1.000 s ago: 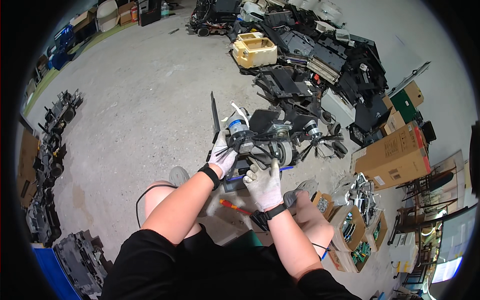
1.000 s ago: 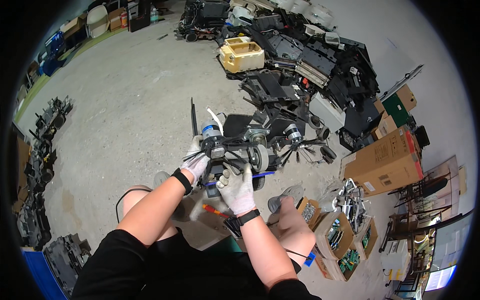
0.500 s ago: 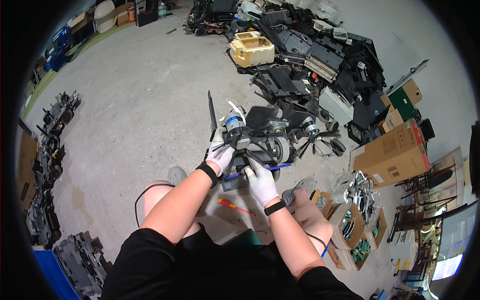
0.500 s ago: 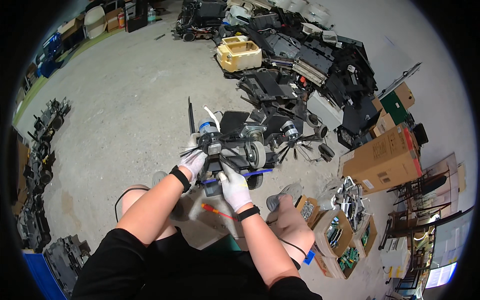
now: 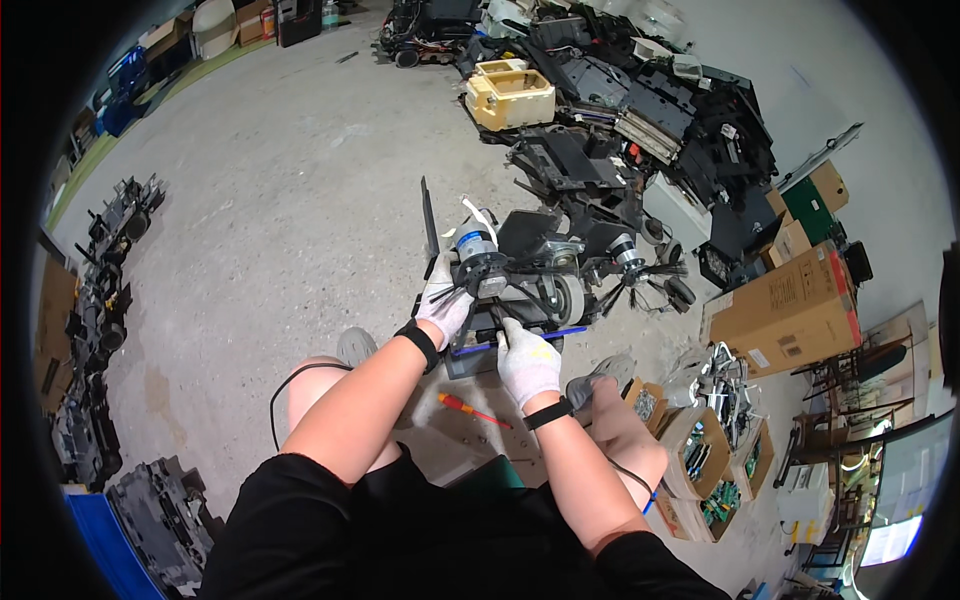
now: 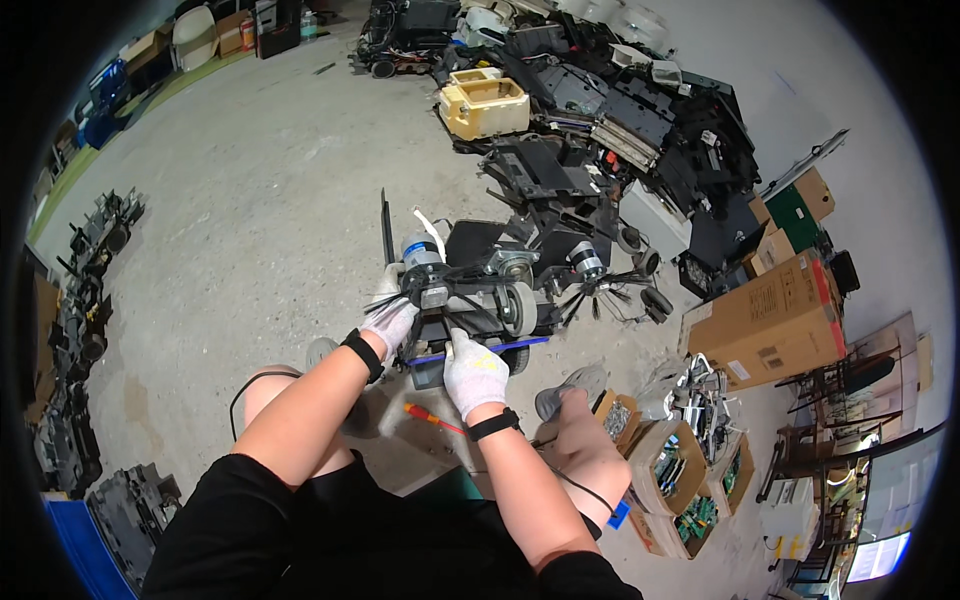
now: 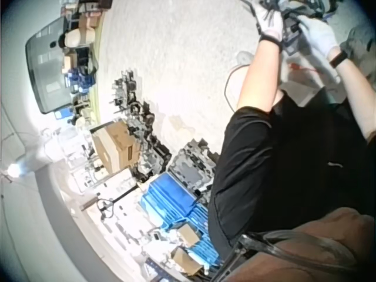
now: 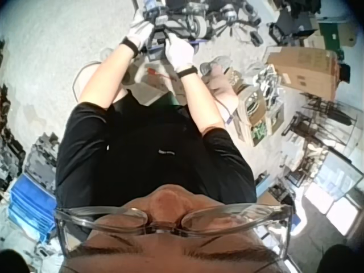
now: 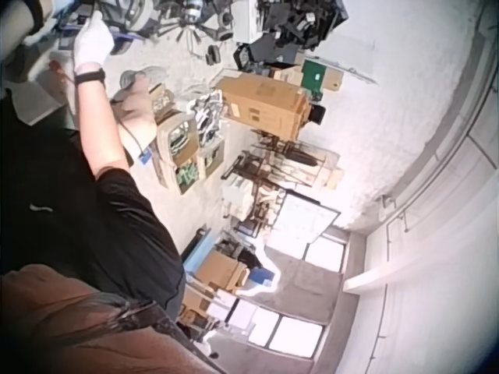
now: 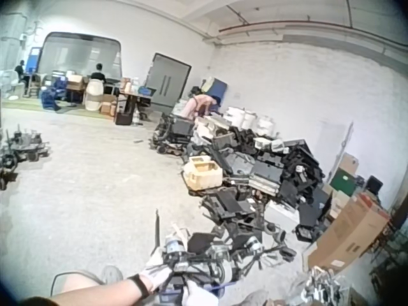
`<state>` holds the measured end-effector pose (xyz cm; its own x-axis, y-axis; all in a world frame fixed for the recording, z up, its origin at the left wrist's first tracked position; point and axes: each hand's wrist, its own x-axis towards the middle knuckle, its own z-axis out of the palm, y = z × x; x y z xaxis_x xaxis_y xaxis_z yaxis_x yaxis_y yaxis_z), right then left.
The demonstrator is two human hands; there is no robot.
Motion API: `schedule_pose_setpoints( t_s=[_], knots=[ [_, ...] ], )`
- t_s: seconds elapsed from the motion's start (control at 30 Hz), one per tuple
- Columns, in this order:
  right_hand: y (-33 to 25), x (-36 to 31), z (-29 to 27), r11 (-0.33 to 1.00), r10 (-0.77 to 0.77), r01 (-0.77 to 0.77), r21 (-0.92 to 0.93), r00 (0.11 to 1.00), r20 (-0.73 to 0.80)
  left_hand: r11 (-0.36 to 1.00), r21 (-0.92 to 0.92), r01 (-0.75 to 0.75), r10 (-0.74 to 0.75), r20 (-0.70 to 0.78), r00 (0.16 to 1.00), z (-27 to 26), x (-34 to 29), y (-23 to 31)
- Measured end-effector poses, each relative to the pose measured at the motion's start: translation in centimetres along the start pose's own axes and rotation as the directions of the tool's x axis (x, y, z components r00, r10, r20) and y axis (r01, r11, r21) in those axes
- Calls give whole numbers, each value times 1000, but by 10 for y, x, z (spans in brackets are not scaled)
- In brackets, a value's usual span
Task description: The recorder is assembling or repairing a mechanical motor and brush unit using a screwdriver and manual manipulation.
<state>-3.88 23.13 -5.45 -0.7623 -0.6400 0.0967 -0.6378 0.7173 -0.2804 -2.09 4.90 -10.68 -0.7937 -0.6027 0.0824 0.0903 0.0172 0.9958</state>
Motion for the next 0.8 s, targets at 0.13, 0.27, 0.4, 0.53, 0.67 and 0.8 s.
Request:
schedule_pose_setpoints(
  t_s=[0.13,0.27,0.4,0.53,0.67,0.8],
  knots=[
    [-1,0,3,999,26,-27,-18,999,-31,987,144,-66,68,-10,998,-1,14,-43],
    [2,-7,10,804,162,-143,578,987,18,994,107,-31,30,16,999,-1,10,-30],
    [-1,-9,4,-371,-6,-433,821,886,464,999,27,-48,47,33,998,1,5,-20],
    [1,-4,0,-563,-194,-494,663,858,475,986,-164,2,-1,6,1000,1,6,-25],
    [1,2,1,-373,7,-518,770,828,561,996,-19,83,-81,68,994,2,3,-12],
    [1,5,11,-148,65,-445,883,887,458,1000,-28,14,-12,73,997,2,8,-19]
  ],
)
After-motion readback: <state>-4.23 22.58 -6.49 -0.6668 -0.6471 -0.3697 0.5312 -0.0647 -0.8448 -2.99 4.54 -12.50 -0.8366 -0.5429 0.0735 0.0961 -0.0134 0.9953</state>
